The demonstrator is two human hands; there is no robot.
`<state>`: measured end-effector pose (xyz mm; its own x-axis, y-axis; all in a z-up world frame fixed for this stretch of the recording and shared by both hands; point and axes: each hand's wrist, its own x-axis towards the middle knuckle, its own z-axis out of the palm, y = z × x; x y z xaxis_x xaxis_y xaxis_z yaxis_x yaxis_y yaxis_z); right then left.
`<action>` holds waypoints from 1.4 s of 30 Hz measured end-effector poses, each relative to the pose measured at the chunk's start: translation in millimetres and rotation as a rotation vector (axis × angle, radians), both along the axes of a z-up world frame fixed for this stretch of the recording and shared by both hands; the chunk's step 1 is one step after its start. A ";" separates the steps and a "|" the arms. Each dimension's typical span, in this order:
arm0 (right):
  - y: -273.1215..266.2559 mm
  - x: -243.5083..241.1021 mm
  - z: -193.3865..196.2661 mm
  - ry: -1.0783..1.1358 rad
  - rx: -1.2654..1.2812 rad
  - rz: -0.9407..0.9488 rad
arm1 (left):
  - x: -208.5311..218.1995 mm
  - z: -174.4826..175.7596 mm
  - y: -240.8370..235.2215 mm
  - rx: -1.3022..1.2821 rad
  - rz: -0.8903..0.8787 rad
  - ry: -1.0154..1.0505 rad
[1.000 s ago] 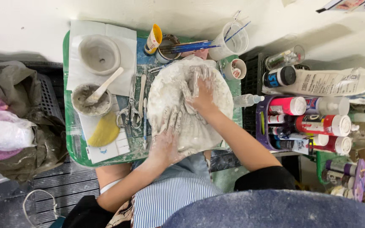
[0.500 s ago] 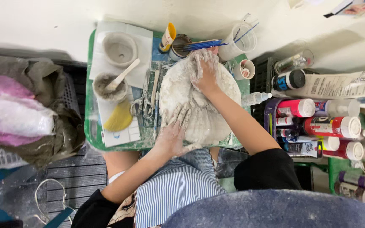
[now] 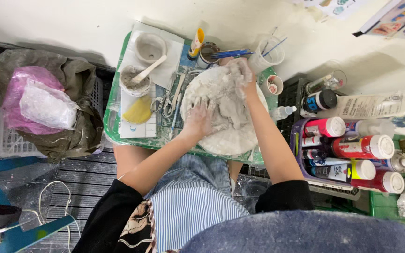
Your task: The person kneads and shapes a large mass of light-colored clay by hand on a circular work surface.
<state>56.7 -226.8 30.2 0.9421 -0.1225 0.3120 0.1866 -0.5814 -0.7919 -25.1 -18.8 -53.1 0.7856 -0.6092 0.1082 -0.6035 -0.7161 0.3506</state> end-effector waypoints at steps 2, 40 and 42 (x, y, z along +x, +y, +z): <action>-19.1 -11.5 12.2 -0.045 0.371 0.117 | 1.9 -17.9 -11.5 0.036 0.002 0.051; -37.5 -170.9 17.7 0.194 -0.514 -0.261 | 7.1 54.1 -0.9 0.198 -0.031 0.340; -41.4 -139.0 10.4 0.168 -0.546 -0.224 | 5.4 51.8 -0.4 0.168 -0.015 0.384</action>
<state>-82.3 -268.2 40.6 0.9538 -0.1873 0.2349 -0.0882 -0.9220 -0.3770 -19.6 -19.2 -1.3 0.7407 -0.6047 -0.2928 -0.4621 -0.7749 0.4314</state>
